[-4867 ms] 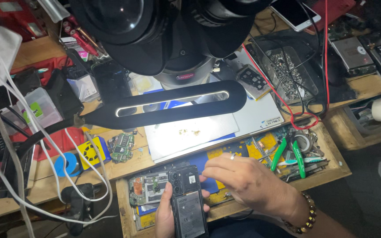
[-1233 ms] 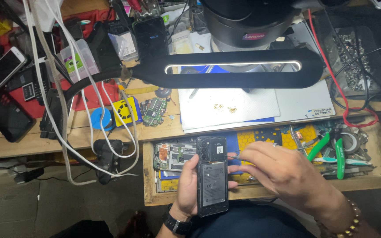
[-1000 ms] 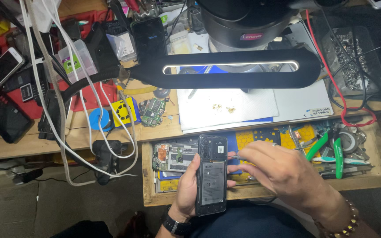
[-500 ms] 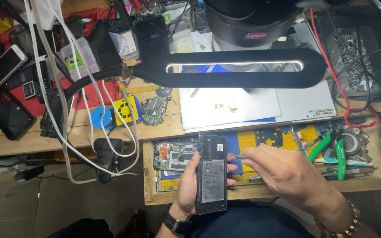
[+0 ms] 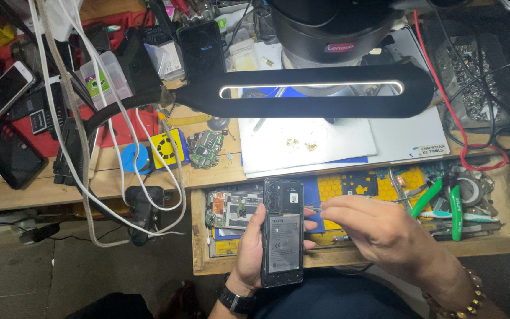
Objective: The person holds a disassembled smartphone and uses a screwdriver to remove screws from the back panel. They then use a prying tool to carefully separate the back cover from the phone's frame, working around the edges to detach it.
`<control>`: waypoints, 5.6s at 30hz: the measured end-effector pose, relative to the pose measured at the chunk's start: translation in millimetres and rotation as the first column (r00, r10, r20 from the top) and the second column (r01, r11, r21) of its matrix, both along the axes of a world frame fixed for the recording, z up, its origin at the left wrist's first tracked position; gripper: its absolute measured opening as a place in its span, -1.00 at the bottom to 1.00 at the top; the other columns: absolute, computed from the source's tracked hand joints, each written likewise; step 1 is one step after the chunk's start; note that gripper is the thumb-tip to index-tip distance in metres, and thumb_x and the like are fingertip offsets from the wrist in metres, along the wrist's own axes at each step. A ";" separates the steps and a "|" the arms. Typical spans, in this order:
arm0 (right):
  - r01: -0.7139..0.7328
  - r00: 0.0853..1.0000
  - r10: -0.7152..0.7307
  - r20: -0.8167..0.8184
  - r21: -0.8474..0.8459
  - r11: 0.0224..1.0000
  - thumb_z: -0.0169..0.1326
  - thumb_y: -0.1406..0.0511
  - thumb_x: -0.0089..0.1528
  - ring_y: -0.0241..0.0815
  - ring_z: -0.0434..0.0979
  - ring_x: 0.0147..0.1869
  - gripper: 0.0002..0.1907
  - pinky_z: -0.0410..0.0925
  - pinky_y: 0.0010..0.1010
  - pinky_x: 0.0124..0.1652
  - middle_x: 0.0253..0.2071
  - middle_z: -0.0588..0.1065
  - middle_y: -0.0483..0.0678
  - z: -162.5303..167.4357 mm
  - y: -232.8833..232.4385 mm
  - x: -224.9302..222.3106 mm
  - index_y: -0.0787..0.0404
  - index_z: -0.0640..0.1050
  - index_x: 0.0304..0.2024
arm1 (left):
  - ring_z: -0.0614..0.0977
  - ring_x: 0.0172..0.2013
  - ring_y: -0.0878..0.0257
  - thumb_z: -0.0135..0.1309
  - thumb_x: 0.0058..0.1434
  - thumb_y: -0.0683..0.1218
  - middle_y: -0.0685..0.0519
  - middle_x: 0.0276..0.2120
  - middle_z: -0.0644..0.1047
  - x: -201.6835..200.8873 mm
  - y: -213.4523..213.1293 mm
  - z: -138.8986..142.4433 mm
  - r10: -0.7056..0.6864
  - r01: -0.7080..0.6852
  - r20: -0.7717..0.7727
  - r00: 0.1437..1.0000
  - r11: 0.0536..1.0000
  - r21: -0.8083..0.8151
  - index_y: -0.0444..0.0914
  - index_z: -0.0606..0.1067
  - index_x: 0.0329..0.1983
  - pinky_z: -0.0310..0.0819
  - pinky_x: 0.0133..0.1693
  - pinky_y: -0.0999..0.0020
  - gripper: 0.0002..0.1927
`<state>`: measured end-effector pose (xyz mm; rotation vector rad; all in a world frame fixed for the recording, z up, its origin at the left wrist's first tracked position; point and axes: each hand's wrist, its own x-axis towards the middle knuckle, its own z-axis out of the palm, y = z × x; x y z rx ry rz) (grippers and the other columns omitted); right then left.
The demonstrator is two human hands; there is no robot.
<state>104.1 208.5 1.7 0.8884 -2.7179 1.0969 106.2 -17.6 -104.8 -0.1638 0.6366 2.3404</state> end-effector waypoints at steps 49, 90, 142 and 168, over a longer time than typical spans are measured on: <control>0.020 0.995 -0.036 0.089 0.173 0.985 0.19 0.20 0.19 -0.13 0.64 -0.08 -0.62 0.46 -0.34 -0.16 -0.11 0.58 -0.11 15.6 -22.5 -12.9 0.16 0.57 0.04 | 0.71 -0.18 0.05 -0.65 0.46 0.39 -0.23 0.01 0.58 4.6 -7.3 -12.6 -0.061 0.064 -0.050 0.997 0.997 0.051 -0.37 0.30 0.38 0.73 -0.12 0.25 -0.11; 0.028 0.999 -0.026 0.024 -0.102 0.994 0.19 0.43 0.16 -0.09 0.66 -0.14 -0.80 0.48 -0.37 -0.18 -0.21 0.57 -0.02 13.3 -24.6 -5.3 0.30 0.52 -0.16 | 0.71 -0.19 0.03 -0.67 0.53 0.28 -0.27 0.04 0.56 2.3 -5.9 -3.8 -0.068 0.069 -0.057 0.996 0.998 0.008 -0.43 0.33 0.33 0.72 -0.15 0.24 -0.19; 0.052 0.999 -0.051 0.011 -0.029 0.998 0.18 0.37 0.20 -0.04 0.65 -0.15 -0.78 0.47 -0.32 -0.21 -0.19 0.58 0.00 11.6 -20.3 -7.6 0.25 0.56 -0.10 | 0.68 -0.05 0.02 -0.54 0.51 0.18 -0.25 0.20 0.50 3.8 -4.5 -4.8 -0.063 0.063 0.000 0.998 0.996 -0.057 -0.46 0.28 0.38 0.66 0.01 0.12 -0.29; 0.136 0.991 -0.136 0.004 -0.034 0.990 0.18 0.47 0.13 -0.07 0.66 -0.15 -0.80 0.49 -0.37 -0.19 -0.21 0.58 0.01 7.9 -6.6 -6.1 0.30 0.53 -0.18 | 0.65 0.02 0.00 -0.56 0.52 0.13 -0.28 0.24 0.45 2.0 -3.1 -0.3 -0.044 0.043 -0.047 0.998 0.999 -0.027 -0.44 0.23 0.41 0.69 -0.04 0.15 -0.33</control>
